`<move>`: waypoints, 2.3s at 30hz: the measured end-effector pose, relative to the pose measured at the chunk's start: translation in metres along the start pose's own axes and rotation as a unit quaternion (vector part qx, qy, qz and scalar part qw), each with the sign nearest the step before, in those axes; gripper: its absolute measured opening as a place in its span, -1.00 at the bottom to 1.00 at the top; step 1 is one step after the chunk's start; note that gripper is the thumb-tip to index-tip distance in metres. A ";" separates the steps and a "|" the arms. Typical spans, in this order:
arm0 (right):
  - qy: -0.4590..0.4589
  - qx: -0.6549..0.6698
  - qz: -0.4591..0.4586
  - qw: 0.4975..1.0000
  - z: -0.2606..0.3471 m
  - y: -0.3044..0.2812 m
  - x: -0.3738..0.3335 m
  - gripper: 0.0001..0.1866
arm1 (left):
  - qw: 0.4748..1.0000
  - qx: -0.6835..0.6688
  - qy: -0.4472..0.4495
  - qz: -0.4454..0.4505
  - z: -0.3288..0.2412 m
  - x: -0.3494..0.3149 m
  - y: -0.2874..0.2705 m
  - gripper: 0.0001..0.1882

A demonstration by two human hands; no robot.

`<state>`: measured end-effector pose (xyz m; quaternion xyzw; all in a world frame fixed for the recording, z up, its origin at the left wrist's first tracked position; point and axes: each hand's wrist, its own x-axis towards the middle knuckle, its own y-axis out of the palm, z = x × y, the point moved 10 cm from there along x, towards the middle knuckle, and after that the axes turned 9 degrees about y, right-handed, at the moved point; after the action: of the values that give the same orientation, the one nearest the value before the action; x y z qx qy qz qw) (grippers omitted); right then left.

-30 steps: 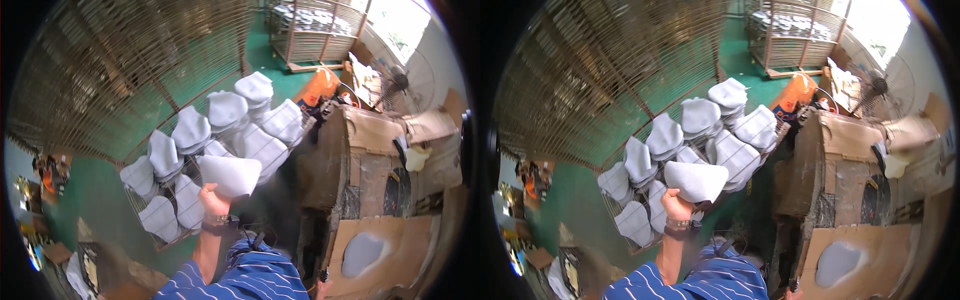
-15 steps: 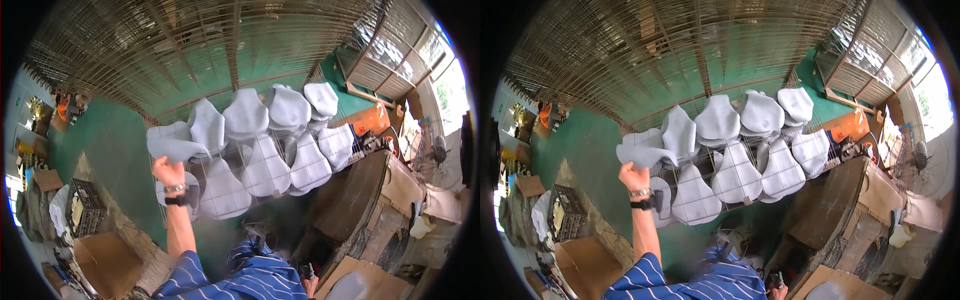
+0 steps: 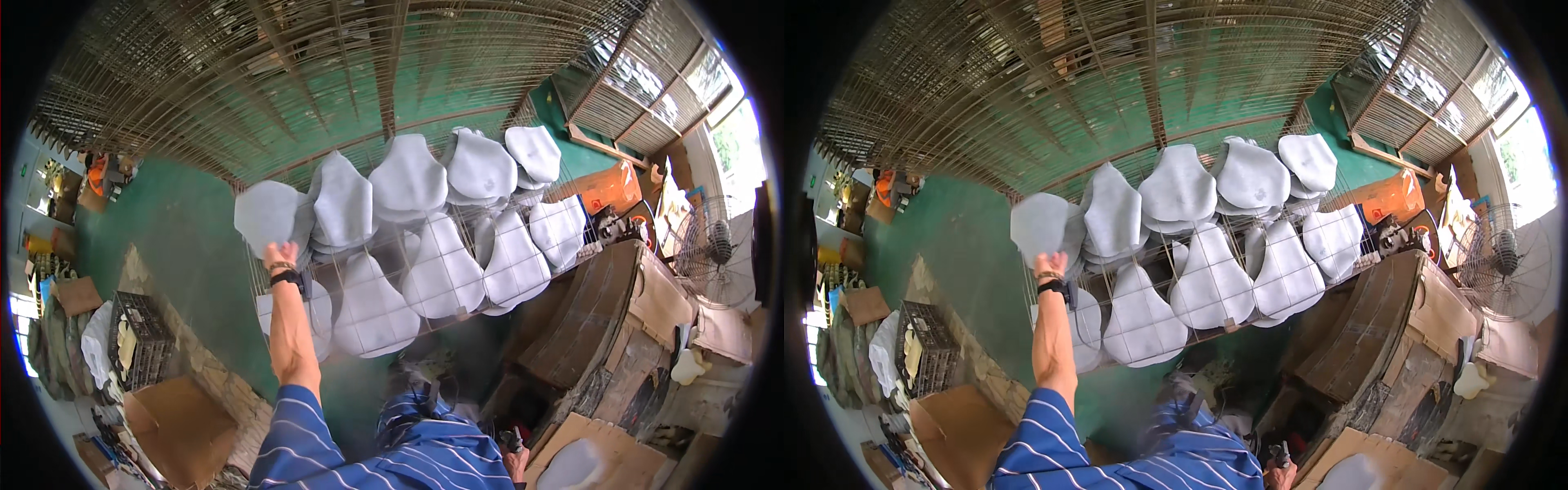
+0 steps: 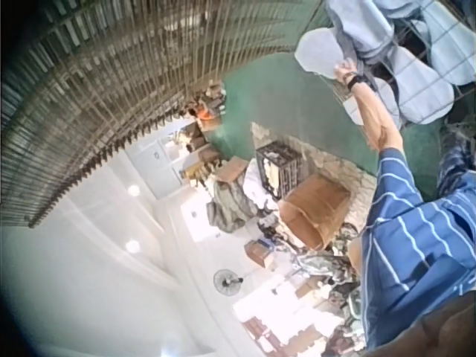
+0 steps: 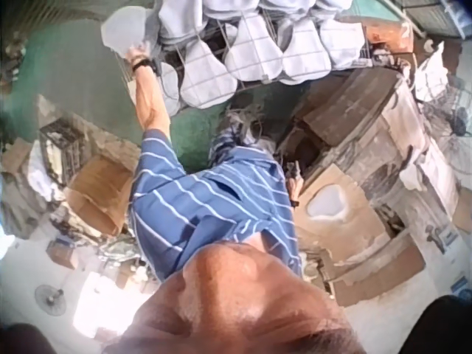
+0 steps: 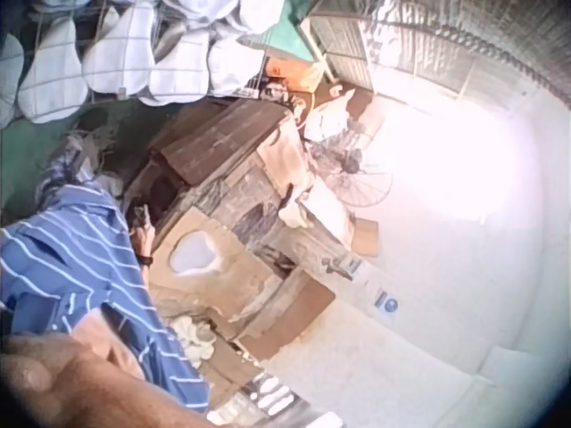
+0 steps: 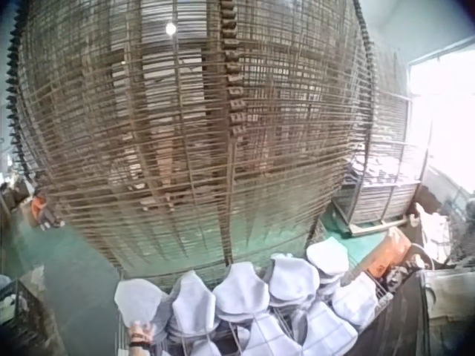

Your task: The person repeatedly picks up white, irregularly shaped objects from a metal drying rack and places them on a cardboard workbench. They then use a handheld spray gun to coat the objects with a grey substance before returning them to the rack. This cycle is performed multiple times throughout the video.

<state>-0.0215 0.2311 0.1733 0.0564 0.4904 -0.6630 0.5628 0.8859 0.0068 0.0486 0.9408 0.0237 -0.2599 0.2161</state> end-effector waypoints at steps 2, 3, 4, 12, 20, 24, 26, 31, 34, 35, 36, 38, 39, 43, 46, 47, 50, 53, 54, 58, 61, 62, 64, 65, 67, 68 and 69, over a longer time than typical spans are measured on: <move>0.004 -0.049 -0.010 0.999 -0.042 0.000 0.011 -0.88 | 0.981 0.186 -0.057 0.028 0.046 0.002 -0.020 -0.68; 0.009 -0.052 -0.001 0.999 -0.055 -0.001 0.015 -0.89 | 0.976 0.214 -0.022 0.017 0.043 0.010 -0.026 -0.60; 0.020 -0.053 -0.002 0.998 -0.068 -0.004 0.015 -0.90 | 0.970 0.245 0.004 0.012 0.049 0.007 -0.021 -0.52; 0.096 -0.015 -0.040 0.994 -0.097 -0.015 -0.010 -0.92 | 0.698 0.590 0.394 -0.096 -0.039 -0.067 0.010 0.00; 0.131 0.049 -0.050 0.989 -0.091 0.004 -0.014 -0.69 | 0.449 0.799 0.384 0.110 -0.023 -0.083 0.061 -0.33; 0.133 0.047 -0.045 0.989 -0.080 0.011 -0.005 -0.66 | 0.479 0.828 0.261 0.129 -0.008 -0.068 0.045 -0.38; 0.143 0.052 -0.058 0.987 -0.083 0.012 -0.009 -0.65 | 0.566 0.765 0.277 0.132 0.019 -0.053 0.039 -0.31; 0.156 0.052 -0.054 0.985 -0.068 0.021 -0.004 -0.61 | 0.747 0.573 0.324 0.086 0.011 -0.065 0.032 -0.18; 0.141 0.042 -0.035 0.989 -0.059 0.024 0.006 -0.58 | 0.724 0.528 0.439 0.064 -0.024 -0.091 0.031 -0.17; 0.146 0.045 -0.039 0.987 -0.061 0.023 0.002 -0.57 | 0.792 0.490 0.349 0.103 -0.007 -0.097 0.032 -0.18; 0.140 0.043 -0.035 0.989 -0.058 0.022 0.006 -0.57 | 0.774 0.480 0.397 0.115 -0.012 -0.114 0.034 -0.20; 0.126 0.042 -0.024 0.991 -0.052 0.021 0.014 -0.55 | 0.730 0.455 0.492 0.138 -0.017 -0.144 0.034 -0.23; 0.126 0.046 -0.026 0.991 -0.054 0.020 0.013 -0.54 | 0.724 0.451 0.488 0.184 -0.003 -0.168 0.041 -0.26; 0.131 0.061 -0.040 0.989 -0.067 0.008 0.007 -0.50 | 0.716 0.402 0.381 0.425 0.045 -0.348 0.063 -0.45; 0.114 0.065 -0.030 0.991 -0.070 0.005 0.009 -0.48 | 0.639 0.373 0.324 0.590 0.107 -0.457 0.029 -0.66; 0.113 0.069 -0.029 0.991 -0.075 0.004 0.008 -0.47 | 0.590 0.322 0.299 0.677 0.130 -0.500 0.014 -0.63; 0.125 0.080 -0.032 0.988 -0.102 0.000 -0.005 -0.44 | 0.380 0.423 0.083 0.818 0.232 -0.566 -0.065 -0.61; 0.136 0.094 -0.035 0.986 -0.133 -0.003 -0.026 -0.41 | 0.237 0.541 0.076 0.803 0.308 -0.544 -0.140 -0.56; 0.137 0.098 -0.030 0.985 -0.142 -0.002 -0.031 -0.40 | 0.243 0.589 0.073 0.767 0.323 -0.511 -0.164 -0.54; 0.163 0.117 -0.036 0.979 -0.206 0.003 -0.055 -0.36 | 0.206 0.790 0.035 0.577 0.332 -0.427 -0.216 -0.54; 0.193 0.152 -0.054 0.968 -0.270 0.022 -0.075 -0.33 | 0.358 0.703 -0.027 0.614 0.320 -0.439 -0.213 -0.53; 0.193 0.165 -0.068 0.965 -0.283 0.030 -0.079 -0.32 | 0.427 0.664 -0.103 0.606 0.319 -0.433 -0.222 -0.55; 0.096 0.135 -0.125 0.978 -0.199 -0.027 -0.100 -0.34 | 0.423 0.667 -0.196 0.582 0.313 -0.413 -0.258 -0.56; 0.113 0.140 -0.142 0.973 -0.197 -0.038 -0.109 -0.41 | 0.396 0.673 -0.233 0.580 0.318 -0.421 -0.265 -0.56; 0.155 0.139 -0.157 0.965 -0.202 -0.044 -0.117 -0.43 | 0.443 0.674 -0.304 0.507 0.308 -0.398 -0.282 -0.66; 0.178 0.139 -0.162 0.961 -0.201 -0.045 -0.121 -0.45 | 0.332 0.705 -0.309 0.545 0.316 -0.402 -0.282 -0.89; 0.156 0.183 -0.197 0.951 -0.187 -0.059 -0.132 -0.44 | 0.329 0.649 -0.472 0.497 0.318 -0.419 -0.292 -0.90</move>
<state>-0.1102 0.4492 0.1948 0.1628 0.4438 -0.8219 0.3178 0.3262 0.1666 -0.1033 0.3387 -0.7309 -0.4378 -0.3992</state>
